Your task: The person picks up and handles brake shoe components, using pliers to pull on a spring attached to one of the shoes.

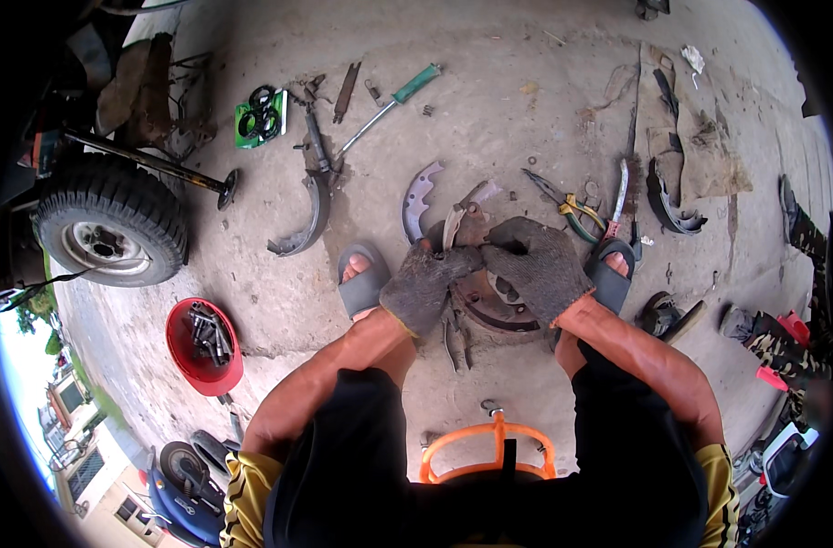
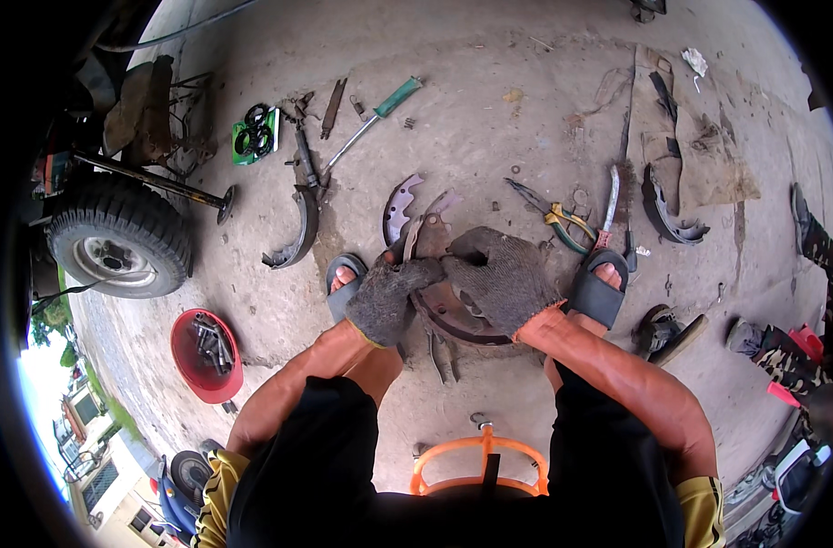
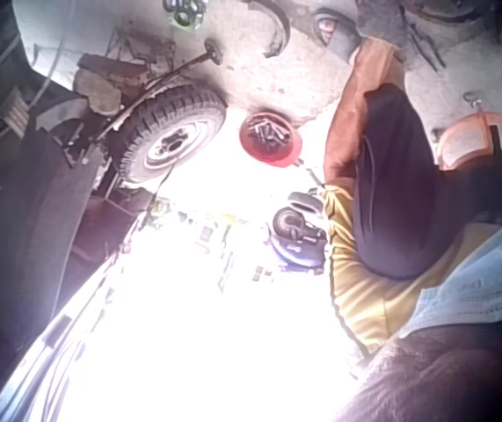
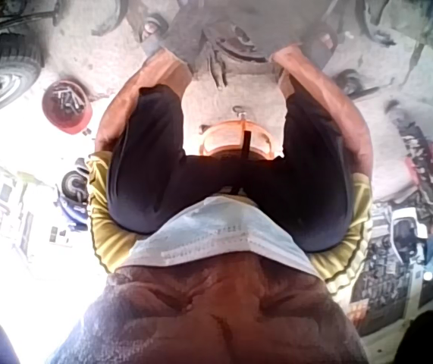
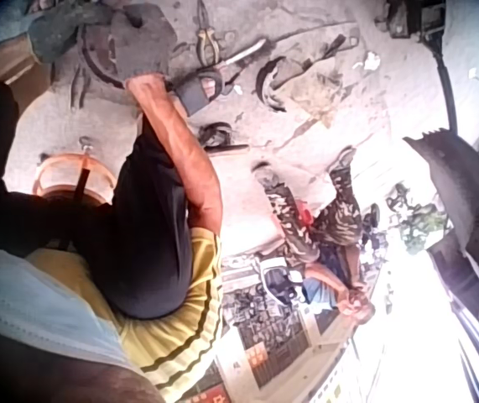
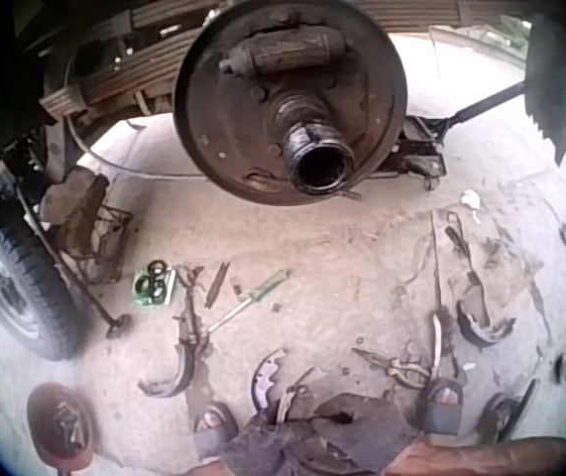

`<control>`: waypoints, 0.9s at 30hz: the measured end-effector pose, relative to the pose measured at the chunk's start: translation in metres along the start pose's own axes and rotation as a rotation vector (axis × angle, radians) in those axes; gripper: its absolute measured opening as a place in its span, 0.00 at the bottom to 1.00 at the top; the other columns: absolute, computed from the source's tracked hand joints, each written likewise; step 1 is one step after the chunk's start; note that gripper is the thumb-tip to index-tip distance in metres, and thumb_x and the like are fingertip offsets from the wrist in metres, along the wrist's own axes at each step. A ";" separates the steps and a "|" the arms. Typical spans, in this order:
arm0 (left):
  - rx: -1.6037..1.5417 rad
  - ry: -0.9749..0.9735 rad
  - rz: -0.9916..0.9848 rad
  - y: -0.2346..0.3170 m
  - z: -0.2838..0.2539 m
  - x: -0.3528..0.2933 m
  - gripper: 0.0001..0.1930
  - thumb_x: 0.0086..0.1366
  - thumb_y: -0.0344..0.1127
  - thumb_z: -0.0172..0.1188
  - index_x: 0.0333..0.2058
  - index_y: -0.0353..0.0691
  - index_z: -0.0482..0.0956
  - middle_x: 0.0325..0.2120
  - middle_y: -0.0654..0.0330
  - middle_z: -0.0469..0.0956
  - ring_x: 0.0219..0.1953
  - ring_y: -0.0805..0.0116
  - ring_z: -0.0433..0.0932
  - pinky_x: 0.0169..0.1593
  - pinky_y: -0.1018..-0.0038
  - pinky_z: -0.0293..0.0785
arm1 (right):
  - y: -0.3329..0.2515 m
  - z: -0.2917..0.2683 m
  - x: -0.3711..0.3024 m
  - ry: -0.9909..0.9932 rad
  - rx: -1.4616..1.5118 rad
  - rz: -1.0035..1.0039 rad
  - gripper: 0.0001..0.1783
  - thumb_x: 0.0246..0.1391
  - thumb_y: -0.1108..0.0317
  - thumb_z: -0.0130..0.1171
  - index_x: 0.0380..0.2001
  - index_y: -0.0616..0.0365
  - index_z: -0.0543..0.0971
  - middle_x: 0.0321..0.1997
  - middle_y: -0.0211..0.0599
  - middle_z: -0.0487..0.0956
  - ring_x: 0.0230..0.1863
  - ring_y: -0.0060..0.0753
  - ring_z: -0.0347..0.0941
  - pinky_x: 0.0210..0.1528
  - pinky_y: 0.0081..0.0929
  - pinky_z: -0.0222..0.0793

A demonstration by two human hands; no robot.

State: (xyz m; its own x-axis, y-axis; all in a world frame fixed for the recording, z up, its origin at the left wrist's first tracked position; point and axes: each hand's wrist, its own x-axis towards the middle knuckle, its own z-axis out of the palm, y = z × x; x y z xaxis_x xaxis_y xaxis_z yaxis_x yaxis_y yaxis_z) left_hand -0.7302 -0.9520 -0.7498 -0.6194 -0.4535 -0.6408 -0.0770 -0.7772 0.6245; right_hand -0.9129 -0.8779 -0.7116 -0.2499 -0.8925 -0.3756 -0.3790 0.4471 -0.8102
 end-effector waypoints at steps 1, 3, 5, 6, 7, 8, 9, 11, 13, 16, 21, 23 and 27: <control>0.062 -0.012 0.008 0.000 -0.001 0.000 0.13 0.68 0.26 0.52 0.48 0.29 0.78 0.45 0.52 0.82 0.50 0.64 0.79 0.55 0.72 0.73 | -0.001 0.000 0.000 -0.024 0.063 0.009 0.15 0.54 0.62 0.63 0.39 0.63 0.82 0.30 0.42 0.83 0.28 0.30 0.79 0.32 0.28 0.74; 0.095 0.001 0.001 -0.003 -0.005 0.002 0.13 0.69 0.26 0.51 0.48 0.30 0.78 0.46 0.53 0.81 0.51 0.65 0.78 0.56 0.73 0.72 | -0.002 -0.001 0.000 -0.087 0.126 0.157 0.16 0.54 0.59 0.62 0.38 0.61 0.83 0.35 0.45 0.83 0.34 0.40 0.81 0.39 0.34 0.75; -0.007 -0.010 0.014 -0.010 -0.010 0.003 0.13 0.69 0.25 0.50 0.48 0.30 0.78 0.46 0.54 0.81 0.52 0.65 0.78 0.57 0.73 0.71 | -0.003 -0.002 0.000 -0.106 0.113 0.133 0.16 0.55 0.59 0.61 0.39 0.61 0.82 0.35 0.45 0.83 0.35 0.41 0.81 0.39 0.34 0.75; 0.416 -0.002 0.170 -0.012 -0.015 0.004 0.13 0.69 0.24 0.49 0.48 0.31 0.78 0.46 0.54 0.81 0.52 0.65 0.78 0.57 0.73 0.71 | -0.003 -0.003 0.000 -0.097 0.095 0.131 0.16 0.55 0.59 0.61 0.39 0.61 0.82 0.35 0.45 0.83 0.35 0.41 0.81 0.39 0.35 0.75; 0.795 -0.058 0.373 -0.014 -0.020 0.004 0.13 0.68 0.23 0.48 0.48 0.31 0.78 0.46 0.54 0.81 0.52 0.65 0.78 0.57 0.73 0.71 | -0.003 -0.003 0.000 -0.126 0.096 0.141 0.16 0.55 0.59 0.61 0.39 0.61 0.82 0.35 0.45 0.83 0.35 0.41 0.81 0.40 0.34 0.75; 1.173 -0.117 0.577 -0.016 -0.023 0.005 0.13 0.68 0.23 0.48 0.48 0.32 0.79 0.46 0.54 0.81 0.51 0.65 0.78 0.56 0.73 0.71 | -0.003 -0.003 0.001 -0.138 0.093 0.151 0.16 0.55 0.59 0.62 0.40 0.61 0.82 0.35 0.45 0.83 0.35 0.41 0.81 0.40 0.34 0.75; 1.043 -0.108 0.472 -0.018 -0.025 0.006 0.14 0.69 0.22 0.45 0.48 0.33 0.78 0.47 0.55 0.81 0.53 0.65 0.77 0.58 0.73 0.69 | -0.003 -0.003 0.002 -0.140 0.088 0.161 0.17 0.55 0.59 0.62 0.40 0.61 0.82 0.36 0.45 0.83 0.35 0.41 0.81 0.40 0.34 0.75; 0.787 -0.100 0.266 -0.020 -0.026 0.005 0.16 0.70 0.22 0.42 0.48 0.34 0.78 0.48 0.56 0.80 0.55 0.64 0.76 0.60 0.72 0.66 | -0.003 -0.002 0.003 -0.149 0.084 0.143 0.17 0.55 0.59 0.63 0.41 0.62 0.81 0.36 0.46 0.83 0.35 0.41 0.81 0.40 0.34 0.75; 0.687 -0.062 0.280 -0.019 -0.023 0.003 0.15 0.70 0.23 0.43 0.48 0.35 0.78 0.47 0.57 0.80 0.54 0.65 0.76 0.59 0.72 0.67 | -0.003 -0.001 0.003 -0.159 0.110 0.127 0.17 0.55 0.60 0.63 0.41 0.62 0.81 0.36 0.46 0.83 0.35 0.41 0.81 0.40 0.34 0.75; 0.178 0.098 0.053 -0.014 -0.015 0.003 0.12 0.65 0.24 0.52 0.45 0.33 0.80 0.43 0.55 0.81 0.49 0.64 0.78 0.54 0.71 0.72 | 0.003 -0.004 0.002 -0.206 0.248 0.161 0.16 0.55 0.62 0.63 0.42 0.61 0.82 0.37 0.46 0.83 0.37 0.42 0.82 0.41 0.35 0.75; -0.230 0.202 -0.070 -0.004 -0.013 0.008 0.12 0.61 0.28 0.58 0.43 0.31 0.81 0.40 0.53 0.82 0.44 0.59 0.80 0.50 0.66 0.77 | 0.044 -0.021 0.017 0.100 -0.006 -0.055 0.14 0.56 0.63 0.62 0.42 0.58 0.83 0.42 0.45 0.83 0.44 0.45 0.80 0.46 0.37 0.74; -0.206 0.195 -0.064 -0.001 -0.016 0.011 0.13 0.60 0.29 0.60 0.43 0.31 0.81 0.40 0.52 0.82 0.43 0.58 0.81 0.50 0.65 0.77 | 0.071 -0.031 0.038 0.229 -0.147 -0.056 0.13 0.55 0.63 0.61 0.41 0.56 0.83 0.42 0.44 0.82 0.46 0.48 0.78 0.48 0.38 0.73; -0.037 0.183 -0.016 0.003 -0.018 0.009 0.13 0.59 0.28 0.60 0.43 0.32 0.82 0.40 0.52 0.82 0.43 0.57 0.81 0.51 0.64 0.76 | 0.121 -0.044 0.073 0.327 -0.430 -0.112 0.12 0.54 0.63 0.59 0.40 0.54 0.83 0.41 0.43 0.82 0.44 0.50 0.77 0.47 0.40 0.73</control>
State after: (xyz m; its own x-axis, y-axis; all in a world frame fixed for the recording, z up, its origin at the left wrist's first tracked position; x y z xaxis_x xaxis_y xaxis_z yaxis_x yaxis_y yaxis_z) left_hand -0.7220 -0.9663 -0.7622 -0.4660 -0.5097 -0.7232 -0.0546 -0.7992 0.5985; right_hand -1.0160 -0.8861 -0.8167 -0.4252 -0.9013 -0.0831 -0.7318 0.3963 -0.5544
